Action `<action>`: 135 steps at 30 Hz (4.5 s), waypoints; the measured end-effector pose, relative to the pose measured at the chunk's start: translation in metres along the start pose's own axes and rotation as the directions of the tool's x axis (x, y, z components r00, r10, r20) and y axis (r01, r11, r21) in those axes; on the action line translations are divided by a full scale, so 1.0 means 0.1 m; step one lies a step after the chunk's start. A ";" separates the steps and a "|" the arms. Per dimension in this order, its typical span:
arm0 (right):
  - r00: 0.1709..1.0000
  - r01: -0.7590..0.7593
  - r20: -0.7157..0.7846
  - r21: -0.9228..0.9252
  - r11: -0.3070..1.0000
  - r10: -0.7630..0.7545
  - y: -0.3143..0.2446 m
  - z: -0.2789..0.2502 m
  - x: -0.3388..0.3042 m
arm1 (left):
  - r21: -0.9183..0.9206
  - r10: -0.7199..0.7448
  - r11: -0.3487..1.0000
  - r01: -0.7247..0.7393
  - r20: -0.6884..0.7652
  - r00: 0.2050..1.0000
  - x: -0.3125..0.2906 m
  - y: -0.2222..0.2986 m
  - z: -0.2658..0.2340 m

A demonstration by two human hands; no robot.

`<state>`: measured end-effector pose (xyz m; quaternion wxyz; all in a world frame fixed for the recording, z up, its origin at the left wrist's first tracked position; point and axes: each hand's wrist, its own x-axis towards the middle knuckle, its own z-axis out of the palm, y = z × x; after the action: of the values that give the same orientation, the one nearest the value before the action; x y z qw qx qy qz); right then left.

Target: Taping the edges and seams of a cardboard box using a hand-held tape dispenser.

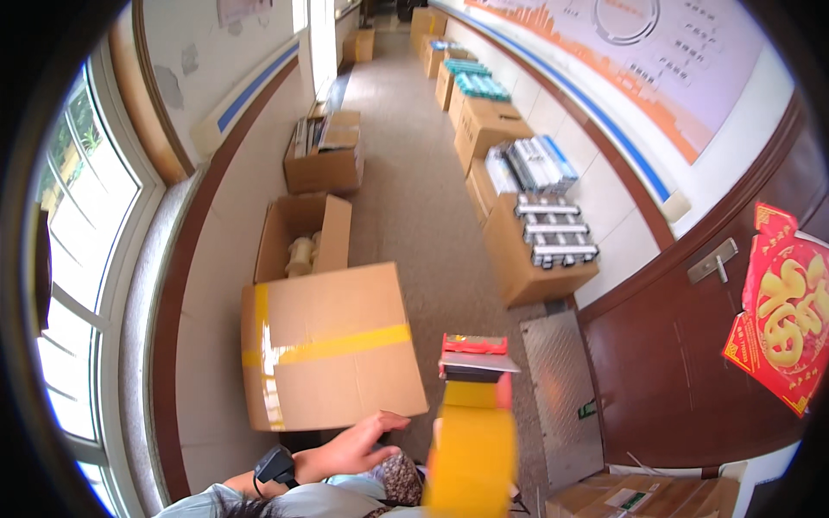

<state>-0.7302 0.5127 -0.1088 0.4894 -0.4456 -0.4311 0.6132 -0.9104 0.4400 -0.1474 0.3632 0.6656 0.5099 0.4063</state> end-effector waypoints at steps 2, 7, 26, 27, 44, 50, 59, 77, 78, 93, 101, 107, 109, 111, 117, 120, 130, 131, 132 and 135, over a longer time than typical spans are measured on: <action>0.897 0.270 0.421 -0.283 0.920 -0.134 -0.07 0.15 0.10 | -0.072 0.084 0.994 -0.083 0.005 0.996 0.29 0.27 -0.12; 0.907 0.318 0.356 -0.225 0.921 -0.226 0.06 0.40 0.34 | -0.247 0.108 0.963 -0.108 -0.011 0.994 0.52 -0.04 0.09; 0.385 -0.332 0.892 -0.105 0.937 0.236 0.21 -0.54 2.04 | -0.523 -0.486 0.852 0.024 -0.774 0.406 1.43 0.07 1.06; 0.263 -0.565 0.926 -0.079 0.822 0.270 0.22 -0.58 2.15 | -0.363 -0.389 0.920 0.146 -0.812 0.435 1.38 0.04 1.12; -0.315 -0.679 0.793 -0.572 0.461 0.521 0.17 0.26 2.49 | -0.303 -0.418 0.871 0.387 -0.871 0.259 0.88 0.21 1.53; -0.477 -0.552 0.656 -0.741 0.382 0.584 0.28 0.67 2.81 | -0.363 -0.330 0.927 0.090 -0.908 -0.259 1.34 -0.42 1.54; -0.832 -0.357 0.463 -0.869 0.343 0.307 0.32 1.13 3.70 | 0.116 0.091 0.925 0.363 -0.992 0.086 2.18 -0.15 0.96; -0.855 -0.234 0.397 -0.870 0.433 0.335 0.52 1.54 3.34 | -0.010 0.024 0.940 0.340 -0.995 -0.096 2.03 -0.29 0.98; -0.799 -0.236 0.437 -0.859 0.454 0.412 0.48 1.59 3.32 | -0.069 -0.039 0.947 0.313 -0.994 -0.101 1.97 -0.32 0.96; -0.396 0.428 0.905 0.034 0.903 0.154 1.00 3.08 4.13 | -0.251 -0.273 0.808 0.533 -0.961 -0.038 1.80 -1.14 -0.15; -0.205 0.660 0.932 -0.092 0.746 0.297 2.12 4.15 5.59 | -0.068 -0.233 0.609 0.790 -0.968 0.097 1.69 -1.90 -0.05; -0.225 0.685 0.827 -0.242 0.687 0.516 3.21 4.33 6.15 | -0.491 -0.537 0.718 0.494 -0.842 -0.055 2.01 -2.31 -0.47; -0.199 0.708 0.797 -0.285 0.646 0.570 3.60 4.11 6.36 | -0.440 -0.527 0.729 0.525 -0.850 0.019 2.26 -2.50 -0.64; -0.223 0.711 0.757 -0.304 0.634 0.614 3.95 3.93 6.34 | -0.425 -0.542 0.696 0.579 -0.840 0.035 2.33 -2.66 -0.67; -0.209 0.741 0.808 -0.236 0.629 0.551 5.00 3.36 6.53 | -0.566 -0.667 0.563 0.602 -0.741 -0.072 2.48 -3.13 -0.52; -0.141 0.776 0.825 -0.252 0.578 0.548 5.30 3.35 6.66 | -0.588 -0.677 0.546 0.597 -0.729 -0.101 2.55 -3.25 -0.50; -0.137 0.785 0.763 -0.304 0.539 0.631 5.98 3.01 6.48 | -0.622 -0.716 0.418 0.662 -0.674 -0.181 2.63 -3.50 -0.40; -0.134 0.785 0.772 -0.300 0.542 0.621 6.05 2.96 6.42 | -0.619 -0.720 0.399 0.677 -0.668 -0.188 2.62 -3.51 -0.39; -0.132 0.783 0.765 -0.310 0.540 0.630 6.11 2.88 6.41 | -0.619 -0.724 0.380 0.688 -0.662 -0.195 2.62 -3.52 -0.38; -0.134 0.804 0.703 -0.335 0.492 0.699 6.24 2.67 6.34 | -0.625 -0.744 0.329 0.708 -0.633 -0.213 2.61 -3.55 -0.31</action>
<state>-1.2021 1.0192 -0.7285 -0.2998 0.0515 -0.8857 0.3506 -1.0364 0.7728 -0.4093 0.2088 -0.0957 0.8871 0.4003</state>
